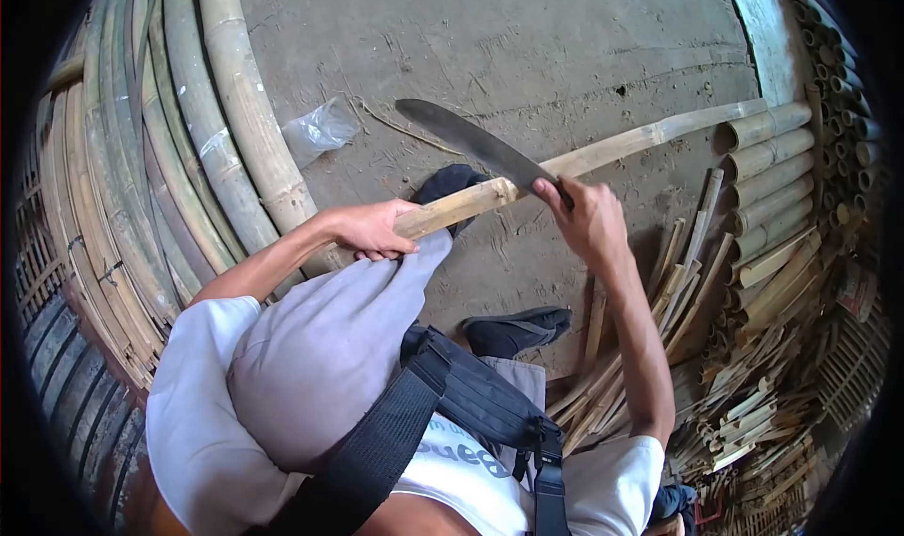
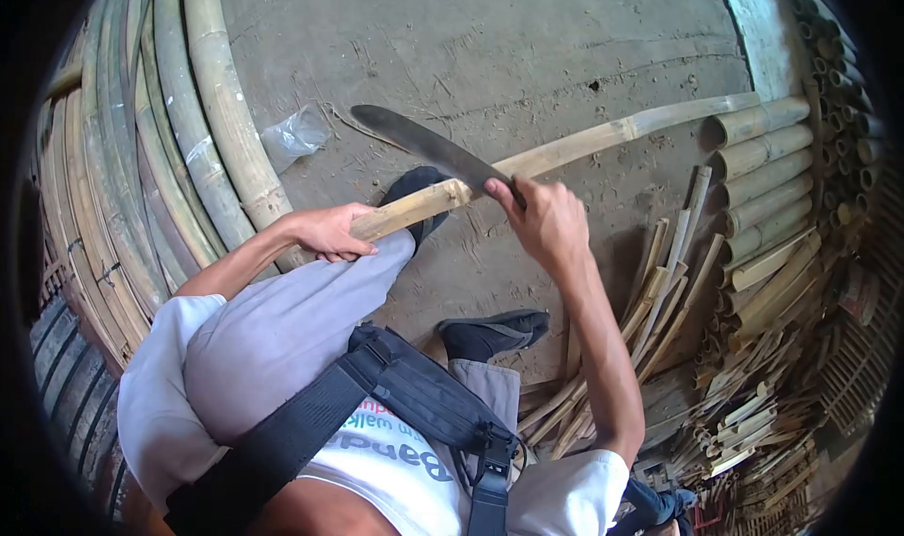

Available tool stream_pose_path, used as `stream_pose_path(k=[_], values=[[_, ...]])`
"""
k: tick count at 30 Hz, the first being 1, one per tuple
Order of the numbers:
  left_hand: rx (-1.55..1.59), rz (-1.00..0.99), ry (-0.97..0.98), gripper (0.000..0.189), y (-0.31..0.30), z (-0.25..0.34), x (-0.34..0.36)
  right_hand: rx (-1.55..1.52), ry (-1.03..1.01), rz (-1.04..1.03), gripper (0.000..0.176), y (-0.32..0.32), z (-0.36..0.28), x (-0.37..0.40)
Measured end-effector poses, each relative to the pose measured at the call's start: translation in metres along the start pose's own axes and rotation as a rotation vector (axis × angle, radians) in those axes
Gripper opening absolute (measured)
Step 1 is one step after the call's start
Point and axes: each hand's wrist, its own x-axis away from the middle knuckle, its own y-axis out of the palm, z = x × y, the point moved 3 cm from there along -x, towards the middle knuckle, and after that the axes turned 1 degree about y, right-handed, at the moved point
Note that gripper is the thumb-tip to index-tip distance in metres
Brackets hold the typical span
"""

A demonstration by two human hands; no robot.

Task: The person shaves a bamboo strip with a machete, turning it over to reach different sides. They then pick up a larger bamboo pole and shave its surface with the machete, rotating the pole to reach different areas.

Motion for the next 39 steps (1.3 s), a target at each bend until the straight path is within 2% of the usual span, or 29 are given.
stream_pose_path(k=[4, 6, 7, 11, 15, 18, 20, 24, 27, 28, 30, 32, 35, 38, 39], values=[[0.01, -0.002, 0.007, 0.047, -0.002, 0.003, 0.0, -0.132, 0.053, 0.006, 0.051, -0.003, 0.011, -0.01], [-0.024, 0.013, -0.005, 0.05, -0.004, 0.0, -0.002, -0.109, 0.056, -0.122, 0.051, 0.006, 0.01, 0.0], [-0.063, 0.028, -0.02, 0.053, -0.004, -0.003, -0.003, -0.081, -0.016, -0.085, 0.05, 0.009, 0.002, 0.008], [-0.037, 0.062, 0.059, 0.059, -0.001, -0.001, -0.004, -0.143, 0.1, -0.02, 0.05, 0.006, 0.003, 0.003], [-0.025, 0.047, 0.052, 0.061, -0.003, -0.003, -0.005, -0.141, 0.063, 0.049, 0.051, 0.017, -0.001, 0.011], [-0.031, 0.059, 0.051, 0.06, 0.001, 0.002, -0.001, -0.057, 0.121, -0.007, 0.052, 0.01, 0.001, 0.006], [-0.048, 0.074, 0.044, 0.06, 0.003, 0.002, -0.001, -0.11, 0.179, -0.013, 0.053, 0.011, 0.003, 0.006], [-0.043, 0.078, 0.059, 0.059, -0.001, -0.004, -0.004, -0.081, 0.076, 0.025, 0.054, 0.013, -0.007, 0.006], [-0.038, 0.082, 0.054, 0.059, 0.002, 0.002, -0.001, -0.187, 0.2, -0.054, 0.057, 0.007, 0.003, -0.01], [-0.039, 0.078, 0.053, 0.059, 0.003, 0.006, -0.001, -0.187, 0.201, -0.052, 0.057, 0.01, -0.001, -0.004], [-0.087, 0.08, 0.08, 0.059, -0.003, -0.001, -0.001, -0.107, 0.072, -0.068, 0.058, 0.017, -0.017, 0.01], [-0.139, 0.064, 0.091, 0.059, -0.001, -0.002, -0.002, -0.101, 0.081, -0.074, 0.059, 0.019, -0.014, 0.004], [-0.048, 0.083, 0.057, 0.059, 0.001, 0.004, -0.002, -0.163, 0.215, -0.03, 0.058, 0.016, -0.008, -0.004], [-0.055, 0.071, 0.031, 0.058, -0.002, -0.001, -0.003, -0.208, 0.153, -0.012, 0.057, 0.026, -0.016, 0.014], [-0.079, 0.078, 0.047, 0.057, -0.002, 0.0, -0.001, -0.12, 0.109, 0.024, 0.056, 0.029, -0.019, 0.017]])
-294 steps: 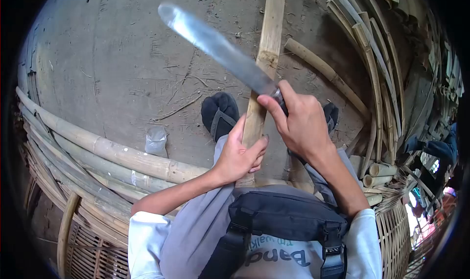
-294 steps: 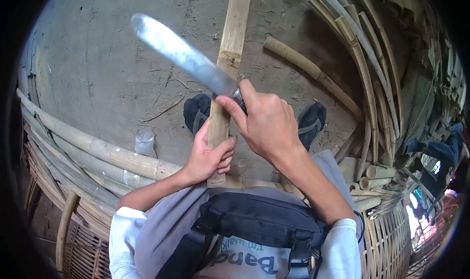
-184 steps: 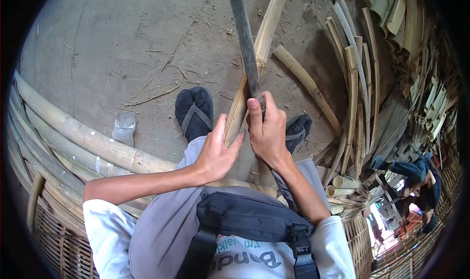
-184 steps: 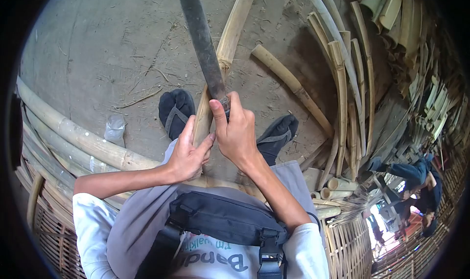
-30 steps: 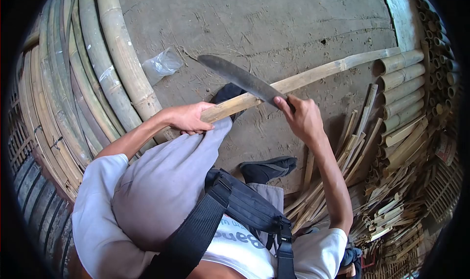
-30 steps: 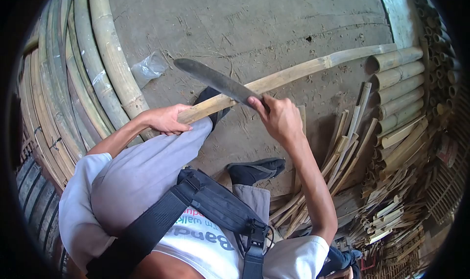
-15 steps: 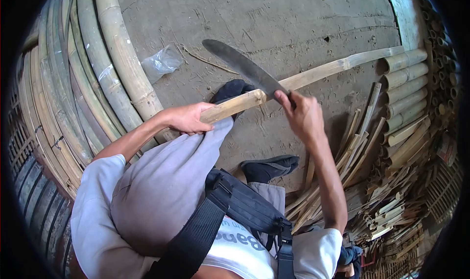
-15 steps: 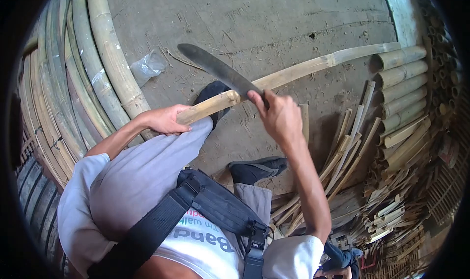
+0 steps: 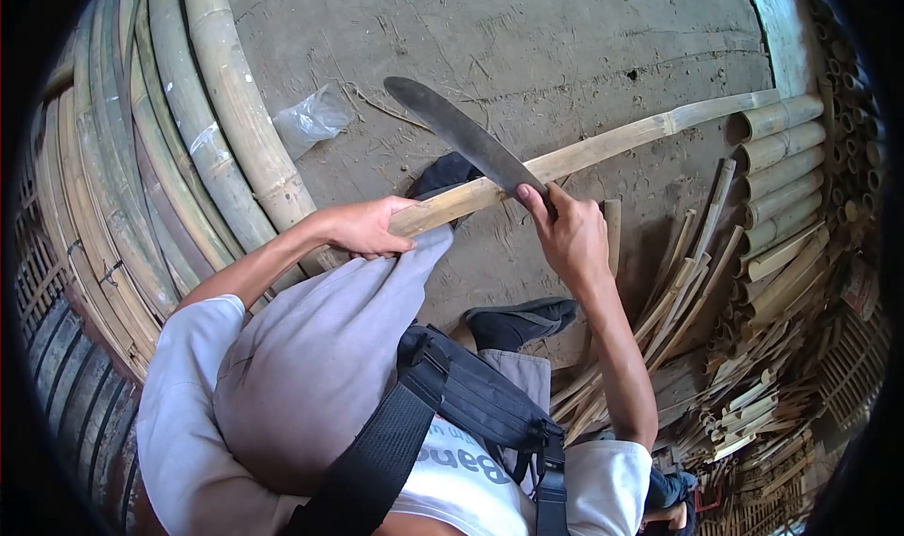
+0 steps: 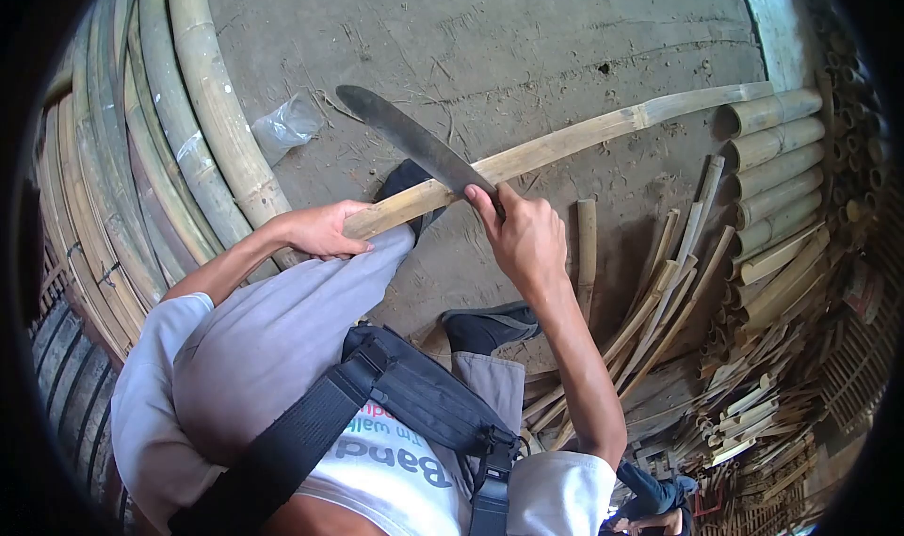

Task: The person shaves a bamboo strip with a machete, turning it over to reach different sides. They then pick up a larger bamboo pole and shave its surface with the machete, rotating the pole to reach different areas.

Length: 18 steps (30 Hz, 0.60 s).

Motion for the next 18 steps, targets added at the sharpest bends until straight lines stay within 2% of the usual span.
stream_pose_path(k=[3, 4, 8, 9, 11, 12, 13, 15, 16, 18], values=[[0.013, 0.003, 0.013, 0.056, 0.003, -0.002, -0.002, 0.006, 0.069, -0.001, 0.056, -0.009, 0.002, -0.008], [0.04, 0.006, 0.016, 0.055, 0.002, -0.002, -0.003, -0.138, 0.144, 0.021, 0.055, -0.006, 0.01, -0.012], [-0.021, -0.001, -0.024, 0.053, 0.001, -0.006, -0.004, -0.053, 0.093, 0.098, 0.054, 0.008, 0.001, 0.005], [-0.012, 0.013, 0.027, 0.052, 0.0, -0.008, -0.004, -0.057, 0.098, 0.098, 0.054, 0.007, 0.002, 0.004], [-0.003, 0.023, 0.078, 0.052, 0.001, -0.005, -0.004, -0.12, 0.164, 0.066, 0.052, 0.003, 0.007, -0.004], [0.022, 0.018, 0.052, 0.052, 0.003, 0.002, -0.003, -0.226, 0.276, 0.086, 0.052, 0.002, 0.012, -0.008], [0.051, 0.014, 0.026, 0.051, 0.005, 0.004, -0.002, -0.225, 0.278, 0.083, 0.052, 0.007, 0.013, -0.003], [0.012, 0.006, 0.025, 0.05, 0.002, -0.001, -0.001, -0.184, 0.123, 0.181, 0.052, 0.019, 0.006, 0.009], [-0.032, -0.007, 0.021, 0.049, 0.001, -0.003, -0.002, -0.048, 0.063, 0.202, 0.05, 0.023, -0.004, 0.017], [-0.006, -0.001, 0.067, 0.048, 0.003, -0.007, -0.007, -0.061, 0.102, 0.161, 0.05, 0.013, -0.004, 0.011]])
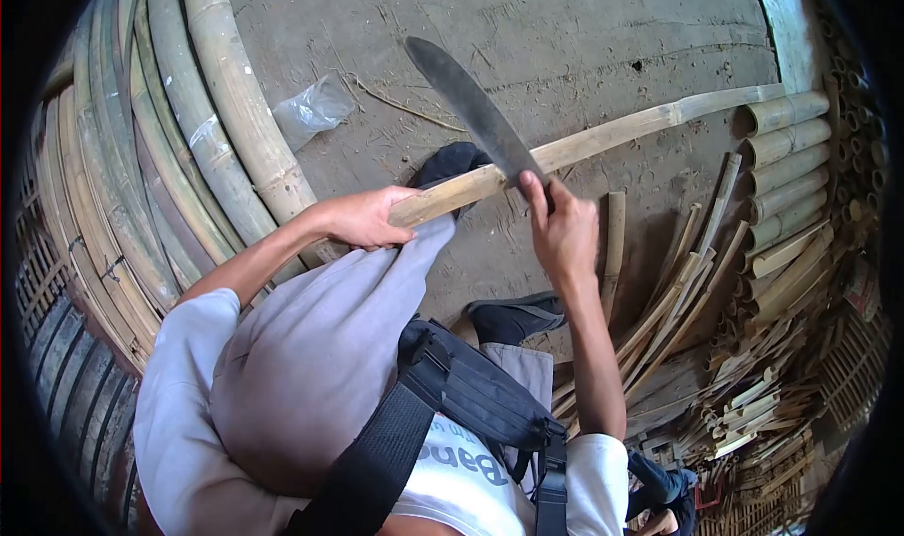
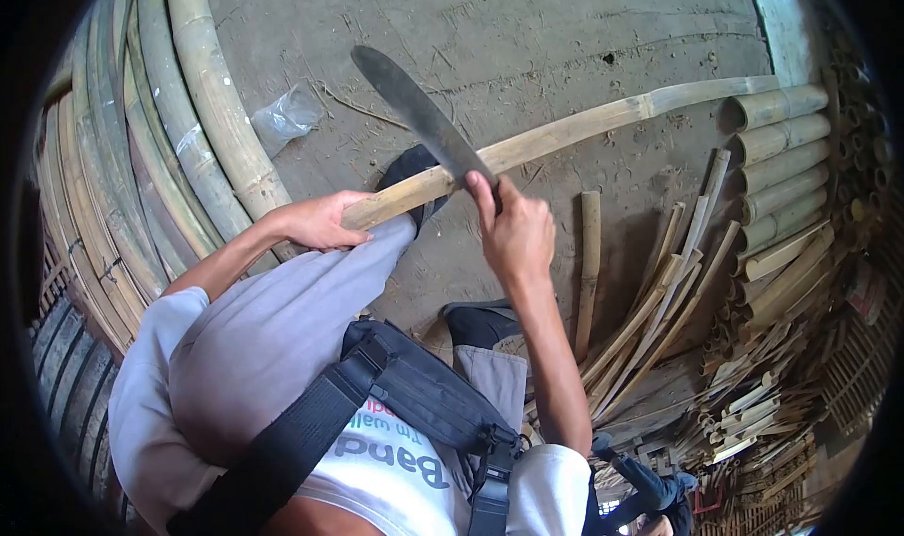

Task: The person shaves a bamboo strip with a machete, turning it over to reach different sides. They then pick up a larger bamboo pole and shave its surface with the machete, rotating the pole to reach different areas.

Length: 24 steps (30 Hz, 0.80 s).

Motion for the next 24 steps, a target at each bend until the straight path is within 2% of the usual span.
stream_pose_path(k=[2, 5, 6, 7, 9, 13, 14, 15, 16, 17, 19, 20, 21, 23, 24], values=[[0.023, 0.011, 0.047, 0.048, -0.001, 0.0, -0.001, -0.084, 0.094, -0.002, 0.051, -0.003, 0.007, -0.01], [0.049, 0.019, 0.01, 0.046, -0.002, 0.003, -0.001, -0.143, 0.096, 0.078, 0.052, 0.003, 0.008, -0.002], [-0.002, 0.01, -0.025, 0.047, -0.004, 0.002, 0.001, -0.099, 0.05, 0.028, 0.052, 0.013, 0.004, 0.009], [-0.052, -0.004, -0.065, 0.048, -0.004, 0.001, 0.003, -0.036, -0.043, 0.126, 0.051, 0.016, 0.001, 0.011], [-0.024, 0.012, -0.038, 0.048, 0.001, 0.002, 0.002, -0.04, 0.083, -0.013, 0.052, 0.009, 0.004, 0.002], [0.017, 0.03, -0.017, 0.047, 0.001, 0.009, 0.002, -0.173, 0.167, 0.1, 0.044, 0.004, 0.007, 0.0], [0.013, 0.034, -0.017, 0.047, -0.002, 0.004, 0.002, -0.161, 0.082, 0.153, 0.044, 0.013, 0.006, 0.005], [-0.039, 0.058, 0.089, 0.046, -0.002, -0.003, 0.002, -0.146, 0.004, 0.2, 0.043, 0.017, 0.001, 0.012], [-0.094, 0.076, 0.193, 0.044, -0.002, -0.005, 0.001, -0.134, 0.047, 0.157, 0.043, 0.018, 0.004, 0.009], [-0.096, 0.066, 0.188, 0.044, -0.002, -0.008, -0.001, -0.134, 0.059, 0.158, 0.043, 0.013, 0.005, 0.007], [-0.019, 0.035, 0.051, 0.043, -0.002, -0.001, 0.0, -0.26, 0.246, 0.049, 0.046, 0.005, 0.008, 0.0], [-0.013, 0.027, 0.043, 0.043, 0.001, 0.004, 0.002, -0.331, 0.3, 0.079, 0.047, 0.01, 0.013, 0.001], [-0.051, 0.042, -0.015, 0.043, 0.0, 0.009, 0.004, -0.334, 0.304, 0.079, 0.047, 0.017, 0.012, 0.005], [-0.089, 0.047, -0.077, 0.043, -0.001, 0.005, 0.003, -0.15, 0.046, 0.126, 0.044, 0.024, 0.0, 0.017], [-0.12, 0.07, 0.067, 0.043, -0.002, -0.003, 0.002, -0.152, 0.094, 0.042, 0.042, 0.022, 0.003, 0.013]])
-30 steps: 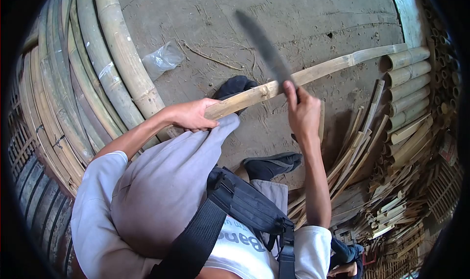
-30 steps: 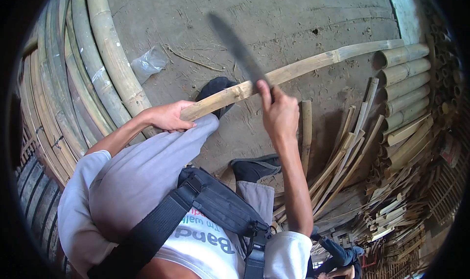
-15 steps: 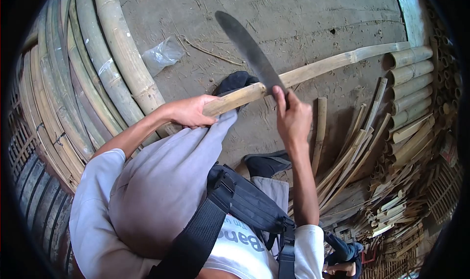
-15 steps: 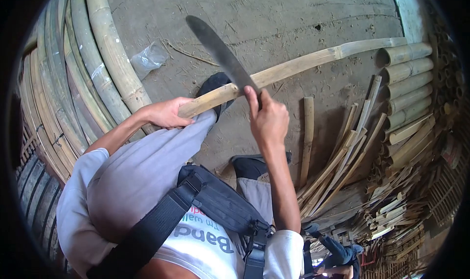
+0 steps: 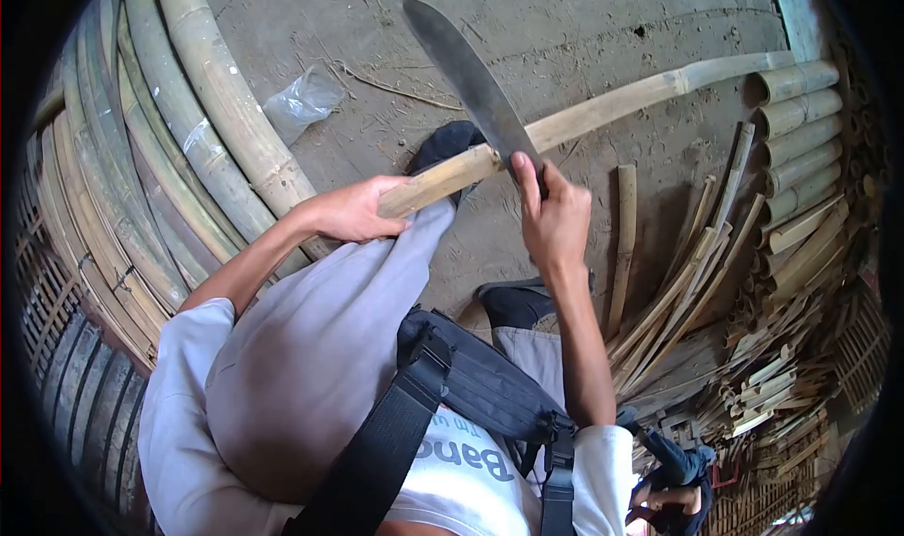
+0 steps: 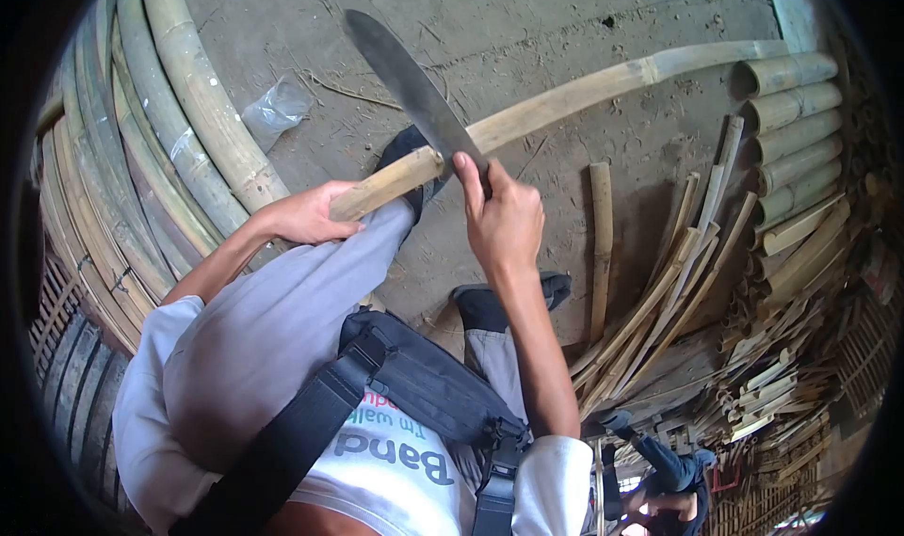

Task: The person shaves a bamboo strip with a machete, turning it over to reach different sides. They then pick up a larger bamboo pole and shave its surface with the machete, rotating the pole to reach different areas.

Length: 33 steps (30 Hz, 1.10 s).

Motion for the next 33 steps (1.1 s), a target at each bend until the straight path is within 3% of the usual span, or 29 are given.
stream_pose_path(k=[1, 3, 5, 7, 9, 12, 13, 15, 16, 17, 18, 20, 21, 27, 30, 31, 33], values=[[-0.025, 0.031, 0.143, 0.043, 0.001, 0.002, 0.001, 0.001, 0.01, 0.0, 0.042, -0.008, -0.003, -0.003], [-0.018, 0.025, 0.067, 0.043, 0.0, 0.014, 0.0, -0.08, 0.204, -0.045, 0.044, -0.018, -0.004, -0.013], [0.076, -0.026, -0.18, 0.046, 0.002, 0.018, 0.002, -0.141, 0.256, 0.028, 0.045, -0.011, 0.003, -0.009], [0.036, 0.008, -0.077, 0.047, 0.001, -0.003, 0.0, -0.085, -0.03, 0.145, 0.044, 0.003, -0.004, 0.009], [-0.011, 0.029, 0.028, 0.047, 0.001, -0.001, 0.0, -0.024, 0.008, 0.087, 0.045, 0.001, 0.004, 0.003], [0.052, 0.034, -0.106, 0.049, 0.003, 0.014, 0.001, -0.125, 0.197, 0.033, 0.047, -0.015, 0.005, -0.012], [0.05, 0.036, -0.148, 0.049, 0.003, 0.012, 0.001, -0.127, 0.201, 0.036, 0.047, -0.011, 0.007, -0.007], [0.038, 0.039, -0.188, 0.049, -0.001, 0.002, -0.001, -0.049, 0.01, 0.161, 0.047, 0.005, 0.006, 0.008], [0.013, 0.038, -0.072, 0.049, -0.002, -0.009, -0.003, -0.129, -0.015, 0.207, 0.047, 0.014, 0.004, 0.014], [-0.011, 0.033, 0.041, 0.049, -0.002, -0.014, -0.004, -0.132, -0.01, 0.214, 0.047, 0.011, 0.006, 0.012], [-0.018, 0.026, 0.036, 0.049, -0.001, -0.004, -0.001, -0.097, 0.028, 0.149, 0.046, 0.006, 0.006, 0.009], [0.049, 0.025, -0.21, 0.049, 0.002, 0.019, 0.004, -0.073, 0.056, 0.121, 0.046, -0.001, 0.012, 0.0], [0.046, 0.019, -0.212, 0.049, 0.002, 0.015, 0.003, -0.125, 0.17, 0.116, 0.045, -0.009, 0.011, -0.004], [-0.012, 0.025, -0.036, 0.047, -0.001, -0.007, -0.001, -0.242, 0.069, 0.236, 0.04, 0.016, 0.015, 0.014], [0.059, 0.018, -0.121, 0.045, 0.003, 0.005, -0.001, -0.254, 0.291, 0.095, 0.043, -0.008, 0.019, 0.001], [0.07, 0.004, -0.135, 0.045, 0.003, 0.008, -0.002, -0.251, 0.294, 0.102, 0.043, -0.003, 0.019, 0.008], [0.082, -0.002, -0.144, 0.044, 0.002, 0.003, -0.002, -0.241, 0.083, 0.181, 0.045, 0.018, 0.012, 0.028]])
